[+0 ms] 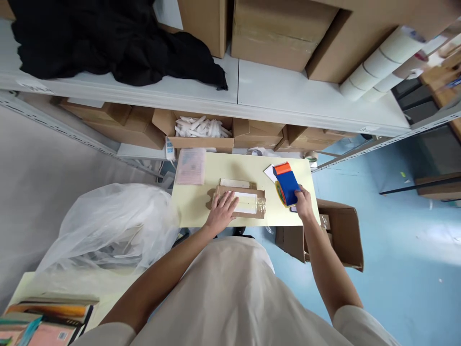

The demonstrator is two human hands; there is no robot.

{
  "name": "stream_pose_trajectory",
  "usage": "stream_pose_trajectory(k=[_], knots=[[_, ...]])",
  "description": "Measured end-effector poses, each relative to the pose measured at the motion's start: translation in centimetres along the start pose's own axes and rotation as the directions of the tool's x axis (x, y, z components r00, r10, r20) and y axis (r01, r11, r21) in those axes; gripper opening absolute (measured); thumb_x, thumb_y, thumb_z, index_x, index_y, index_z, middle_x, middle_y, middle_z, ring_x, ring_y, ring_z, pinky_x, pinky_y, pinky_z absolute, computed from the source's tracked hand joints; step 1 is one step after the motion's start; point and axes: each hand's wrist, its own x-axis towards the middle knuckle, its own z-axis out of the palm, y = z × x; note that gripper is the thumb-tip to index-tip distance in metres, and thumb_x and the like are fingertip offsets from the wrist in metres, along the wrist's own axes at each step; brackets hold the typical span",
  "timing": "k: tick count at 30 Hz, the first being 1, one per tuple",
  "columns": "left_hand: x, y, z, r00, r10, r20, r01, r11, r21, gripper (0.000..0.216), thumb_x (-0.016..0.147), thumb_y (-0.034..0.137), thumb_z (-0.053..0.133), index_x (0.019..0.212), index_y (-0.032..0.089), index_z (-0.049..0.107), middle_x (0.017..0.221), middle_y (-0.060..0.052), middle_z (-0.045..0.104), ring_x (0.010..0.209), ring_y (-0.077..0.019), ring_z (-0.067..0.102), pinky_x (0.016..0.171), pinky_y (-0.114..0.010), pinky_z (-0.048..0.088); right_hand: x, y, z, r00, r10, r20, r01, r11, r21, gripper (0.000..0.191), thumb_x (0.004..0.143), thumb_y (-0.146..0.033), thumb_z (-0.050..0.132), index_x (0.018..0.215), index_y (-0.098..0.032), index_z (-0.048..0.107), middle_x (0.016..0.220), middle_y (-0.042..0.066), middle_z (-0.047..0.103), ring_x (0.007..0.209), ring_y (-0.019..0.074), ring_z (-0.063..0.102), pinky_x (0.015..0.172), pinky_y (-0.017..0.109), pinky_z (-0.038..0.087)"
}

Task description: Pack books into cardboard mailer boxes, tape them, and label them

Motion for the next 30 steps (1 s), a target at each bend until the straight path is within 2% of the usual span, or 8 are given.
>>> stream_pose_trajectory(k=[7,14,17,19,21,23,26,30], knots=[[0.2,-0.2,-0.4,1.000,0.014,-0.007,-0.014,0.998,-0.069,0.078,0.074,0.037,0.066,0.143,0.023,0.032,0.152,-0.011,0.026,0.140,-0.0314,0.020,0.113,-0.054,0.009,-0.7,-6.6,2.2,0.932,-0.099,0.348,0.050,0.988,0.147,0.052,0.069,-0.068,0.056,0.053,-0.019,0.049,0.046,-0.002,0.045,0.047,0.0122,0.041,0.045,0.025,0.031],[0.3,-0.2,-1.8,0.995,-0.086,-0.053,0.059,0.921,-0.386,0.074,0.074,0.046,0.064,0.139,0.020,0.039,0.147,-0.013,0.037,0.137,-0.0322,0.029,0.113,-0.054,0.012,0.3,-6.9,4.0,0.844,-0.088,0.529,0.082,0.996,0.034,0.054,0.067,-0.069,0.056,0.049,-0.019,0.046,0.044,-0.003,0.041,0.047,0.0107,0.038,0.045,0.024,0.030],[1.5,0.3,-2.6,0.937,-0.342,-0.071,0.189,0.666,-0.722,0.058,0.083,0.046,0.052,0.135,0.021,0.044,0.138,-0.011,0.049,0.130,-0.0269,0.040,0.109,-0.045,0.028,0.9,-6.4,3.8,0.826,-0.097,0.555,0.118,0.993,-0.003,0.055,0.066,-0.069,0.058,0.049,-0.018,0.044,0.046,-0.003,0.040,0.047,0.0087,0.034,0.045,0.024,0.028],[2.6,0.7,-3.1,0.868,-0.490,0.078,0.260,0.316,-0.912,0.054,0.083,0.050,0.052,0.128,0.022,0.049,0.131,-0.011,0.055,0.120,-0.0254,0.052,0.100,-0.040,0.040,1.2,-6.0,3.9,0.819,-0.115,0.563,0.141,0.990,-0.002,0.056,0.066,-0.069,0.058,0.050,-0.018,0.043,0.047,-0.004,0.038,0.047,0.0077,0.032,0.045,0.024,0.026],[3.7,1.1,-3.5,0.821,-0.469,0.327,0.326,-0.085,-0.941,0.051,0.078,0.054,0.058,0.117,0.020,0.057,0.119,-0.012,0.062,0.104,-0.0239,0.062,0.088,-0.037,0.047,1.4,-5.8,4.0,0.810,-0.125,0.572,0.144,0.990,0.014,0.056,0.067,-0.069,0.057,0.051,-0.018,0.042,0.048,-0.004,0.037,0.047,0.0074,0.031,0.045,0.024,0.025],[4.4,1.3,-3.7,0.800,-0.364,0.476,0.352,-0.357,-0.865,0.045,0.071,0.052,0.067,0.102,0.019,0.063,0.106,-0.010,0.067,0.091,-0.0205,0.065,0.080,-0.033,0.048,1.5,-5.6,4.0,0.803,-0.127,0.583,0.137,0.990,0.028,0.057,0.067,-0.070,0.056,0.051,-0.018,0.042,0.049,-0.004,0.037,0.047,0.0075,0.031,0.045,0.024,0.025],[4.8,1.7,-3.7,0.812,-0.301,0.500,0.294,-0.529,-0.796,0.036,0.064,0.044,0.077,0.087,0.019,0.065,0.094,-0.005,0.069,0.086,-0.0161,0.065,0.076,-0.028,0.047,1.5,-5.5,4.0,0.804,-0.129,0.580,0.134,0.990,0.034,0.057,0.066,-0.071,0.057,0.050,-0.018,0.041,0.049,-0.004,0.038,0.047,0.0080,0.032,0.046,0.025,0.026],[4.9,2.0,-3.1,0.812,-0.293,0.505,0.270,-0.579,-0.770,0.031,0.062,0.042,0.079,0.077,0.019,0.065,0.085,-0.004,0.069,0.078,-0.0159,0.064,0.072,-0.029,0.048,1.4,-5.3,3.8,0.814,-0.125,0.567,0.126,0.991,0.039,0.057,0.068,-0.071,0.054,0.050,-0.018,0.041,0.049,-0.003,0.038,0.047,0.0086,0.032,0.046,0.025,0.026]])
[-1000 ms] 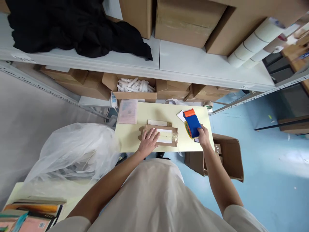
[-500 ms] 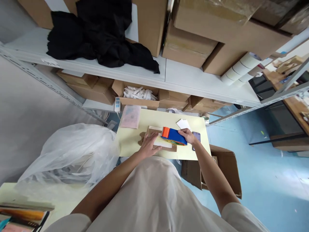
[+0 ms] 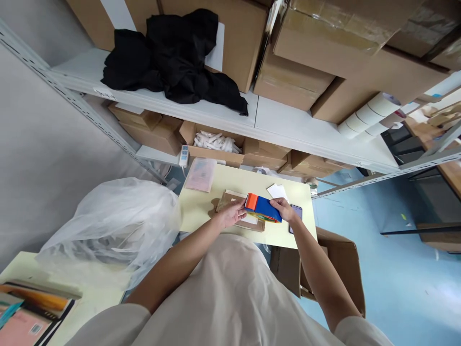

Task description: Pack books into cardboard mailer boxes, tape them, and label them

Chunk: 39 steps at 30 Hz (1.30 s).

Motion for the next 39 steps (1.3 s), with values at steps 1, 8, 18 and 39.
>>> stream_pose_trajectory(k=[1,8,18,39], knots=[[0.1,-0.1,-0.1,1.000,0.016,-0.014,-0.016,1.000,0.014,0.029,0.061,0.041,0.079,0.075,0.019,0.065,0.082,-0.004,0.069,0.076,-0.0160,0.064,0.071,-0.029,0.048,-0.1,0.0,0.0,1.000,-0.002,0.001,0.002,1.000,-0.001,0.057,0.068,-0.071,0.053,0.051,-0.018,0.041,0.049,-0.003,0.038,0.047,0.0086,0.032,0.046,0.025,0.026],[1.0,0.4,-0.5,0.960,0.243,-0.138,-0.176,0.910,0.376,0.012,0.066,0.030,0.073,0.065,0.019,0.068,0.061,0.001,0.063,0.060,-0.0121,0.061,0.064,-0.027,0.049,-0.3,-0.6,0.6,0.999,-0.052,0.012,0.053,0.996,-0.074,0.056,0.072,-0.069,0.051,0.051,-0.019,0.037,0.050,-0.004,0.032,0.049,0.0082,0.029,0.045,0.024,0.025],[-2.3,4.6,-7.2,0.847,0.430,-0.313,-0.239,0.834,0.498,0.034,0.056,0.044,0.077,0.067,0.014,0.065,0.063,-0.004,0.067,0.057,-0.0141,0.064,0.062,-0.029,0.052,-2.4,-2.2,-0.4,0.997,-0.061,-0.053,0.034,0.914,-0.404,0.052,0.075,-0.063,0.049,0.049,-0.019,0.040,0.049,-0.004,0.035,0.049,0.0094,0.032,0.047,0.025,0.027],[2.0,-1.3,-11.5,0.797,0.516,-0.313,-0.214,0.726,0.654,0.022,0.067,0.035,0.068,0.080,0.017,0.068,0.083,-0.006,0.071,0.089,-0.0210,0.065,0.083,-0.032,0.049,-2.5,-2.1,1.1,0.993,-0.091,-0.076,0.036,0.842,-0.538,0.050,0.079,-0.061,0.045,0.050,-0.020,0.046,0.049,0.000,0.048,0.051,0.0128,0.040,0.051,0.026,0.031]])
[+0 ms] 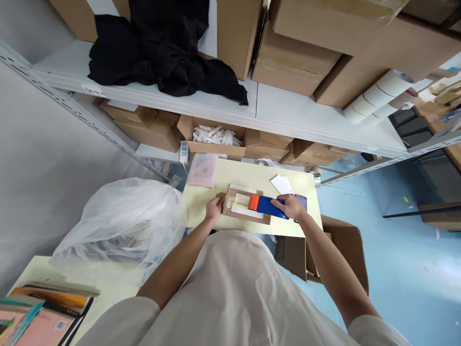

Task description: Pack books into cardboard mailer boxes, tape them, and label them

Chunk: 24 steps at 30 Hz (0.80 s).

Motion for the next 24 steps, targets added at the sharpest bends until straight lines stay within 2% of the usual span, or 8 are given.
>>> stream_pose_trajectory(k=[4,8,11,12,14,15,17,24], knots=[[-0.3,-0.4,1.2,1.000,-0.005,0.031,0.004,1.000,0.028,0.034,0.074,0.042,0.060,0.095,0.015,0.066,0.093,-0.009,0.070,0.100,-0.0211,0.063,0.087,-0.032,0.047,0.1,-0.1,0.0,1.000,0.016,-0.012,-0.016,1.000,0.010,0.050,0.079,-0.061,0.045,0.049,-0.020,0.045,0.050,0.000,0.047,0.050,0.0124,0.040,0.051,0.027,0.031],[-0.7,-0.3,0.1,0.993,0.005,0.119,-0.013,0.997,0.072,0.055,0.077,0.058,0.048,0.102,0.012,0.064,0.103,-0.016,0.068,0.106,-0.0266,0.060,0.091,-0.039,0.045,0.1,-0.2,-0.1,1.000,0.016,0.004,-0.017,1.000,0.026,0.049,0.078,-0.060,0.047,0.050,-0.020,0.045,0.049,-0.001,0.046,0.050,0.0124,0.040,0.051,0.027,0.031],[-0.8,1.4,-1.7,0.972,0.116,0.207,-0.160,0.964,0.213,0.081,0.070,0.068,0.051,0.126,0.010,0.050,0.136,-0.022,0.047,0.132,-0.0305,0.038,0.105,-0.043,0.031,0.0,0.0,-0.2,1.000,-0.001,0.017,0.000,0.999,0.042,0.049,0.079,-0.059,0.047,0.050,-0.020,0.045,0.049,-0.001,0.045,0.049,0.0120,0.039,0.050,0.027,0.030],[-0.7,2.3,-2.1,0.928,0.209,0.308,-0.311,0.890,0.333,0.094,0.064,0.070,0.057,0.134,0.009,0.040,0.145,-0.023,0.034,0.138,-0.0316,0.025,0.109,-0.044,0.024,-0.1,0.1,-0.3,1.000,-0.005,0.019,0.004,0.999,0.046,0.049,0.079,-0.059,0.046,0.050,-0.020,0.045,0.049,-0.001,0.045,0.050,0.0119,0.039,0.050,0.027,0.030],[-0.6,4.2,-2.1,0.741,0.333,0.583,-0.651,0.570,0.502,0.125,0.046,0.071,0.068,0.143,0.007,0.023,0.152,-0.024,0.013,0.142,-0.0356,0.007,0.112,-0.048,0.013,-0.1,0.2,-0.3,1.000,-0.002,0.024,0.001,0.999,0.051,0.049,0.079,-0.059,0.046,0.050,-0.020,0.045,0.048,-0.001,0.045,0.049,0.0117,0.039,0.050,0.026,0.030],[-0.5,5.1,-1.8,0.650,0.330,0.685,-0.753,0.405,0.519,0.132,0.042,0.069,0.071,0.145,0.007,0.017,0.153,-0.025,0.009,0.142,-0.0367,0.003,0.113,-0.049,0.009,-0.1,0.3,-0.3,1.000,0.003,0.028,-0.004,0.999,0.053,0.049,0.079,-0.060,0.047,0.050,-0.020,0.045,0.048,-0.001,0.045,0.049,0.0116,0.039,0.049,0.026,0.029],[-0.4,6.5,-0.9,0.560,0.288,0.776,-0.828,0.190,0.527,0.135,0.042,0.065,0.073,0.146,0.006,0.010,0.153,-0.024,0.012,0.141,-0.0374,0.004,0.112,-0.050,0.005,0.1,0.3,-0.3,0.999,0.008,0.037,-0.010,0.999,0.053,0.049,0.079,-0.060,0.047,0.050,-0.020,0.046,0.049,-0.001,0.047,0.049,0.0116,0.040,0.049,0.026,0.029],[0.0,7.0,0.3,0.597,0.245,0.764,-0.797,0.072,0.600,0.130,0.046,0.054,0.072,0.146,0.003,0.004,0.140,-0.025,0.035,0.130,-0.0383,0.031,0.111,-0.051,0.007,0.2,1.2,-1.3,0.997,-0.003,0.075,0.001,1.000,0.028,0.051,0.080,-0.060,0.047,0.048,-0.020,0.043,0.047,-0.001,0.046,0.048,0.0110,0.038,0.050,0.027,0.028]])
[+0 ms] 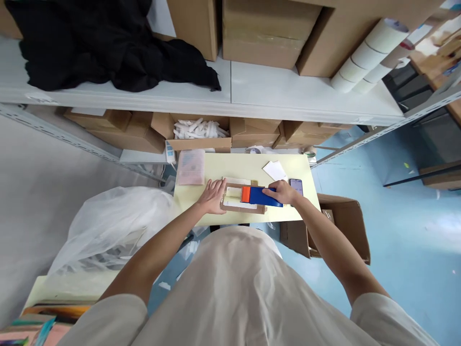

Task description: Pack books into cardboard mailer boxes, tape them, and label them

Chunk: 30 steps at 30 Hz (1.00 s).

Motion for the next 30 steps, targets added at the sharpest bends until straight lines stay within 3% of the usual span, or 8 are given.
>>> stream_pose_trajectory(k=[6,11,16,22,30], knots=[[0.5,0.2,-0.4,0.999,-0.010,0.045,0.008,0.999,0.052,0.128,0.048,0.055,0.069,0.146,0.004,0.004,0.137,-0.023,0.038,0.127,-0.0383,0.034,0.111,-0.052,0.007,-3.3,6.9,-2.1,0.993,0.115,-0.013,-0.114,0.993,0.019,0.050,0.076,-0.061,0.051,0.049,-0.020,0.048,0.047,-0.001,0.047,0.048,0.0118,0.042,0.050,0.027,0.029],[0.7,1.0,-0.9,0.993,-0.045,0.112,0.031,0.991,0.128,0.127,0.050,0.055,0.069,0.145,0.000,0.005,0.138,-0.027,0.037,0.129,-0.0389,0.031,0.111,-0.054,0.001,-3.8,11.5,-0.4,0.993,0.117,-0.009,-0.116,0.990,0.081,0.050,0.077,-0.060,0.048,0.048,-0.020,0.044,0.047,-0.002,0.045,0.047,0.0110,0.040,0.050,0.027,0.029],[2.1,5.2,0.0,0.990,-0.041,0.135,0.018,0.986,0.169,0.126,0.055,0.066,0.064,0.144,-0.003,0.008,0.151,-0.030,0.012,0.140,-0.0395,0.007,0.111,-0.053,-0.003,-2.6,13.2,1.5,0.999,0.049,-0.013,-0.047,0.992,0.118,0.050,0.077,-0.061,0.047,0.048,-0.020,0.041,0.047,-0.003,0.042,0.047,0.0100,0.037,0.050,0.026,0.029],[7.2,12.7,2.2,0.985,0.070,0.159,-0.082,0.994,0.066,0.122,0.059,0.071,0.060,0.145,0.000,0.011,0.153,-0.026,0.007,0.142,-0.0374,0.000,0.111,-0.052,-0.003,-1.6,14.6,2.2,1.000,-0.002,-0.004,0.003,0.981,0.193,0.050,0.079,-0.059,0.043,0.048,-0.020,0.036,0.046,-0.004,0.037,0.047,0.0092,0.033,0.049,0.026,0.027],[7.8,13.2,2.3,0.982,0.074,0.174,-0.088,0.993,0.076,0.115,0.064,0.065,0.059,0.146,0.001,0.010,0.154,-0.022,0.010,0.142,-0.0346,0.006,0.113,-0.048,-0.005,-1.7,15.3,2.2,0.998,-0.048,0.027,0.039,0.962,0.271,0.050,0.078,-0.060,0.046,0.050,-0.020,0.039,0.046,-0.003,0.038,0.046,0.0085,0.032,0.047,0.025,0.025]])
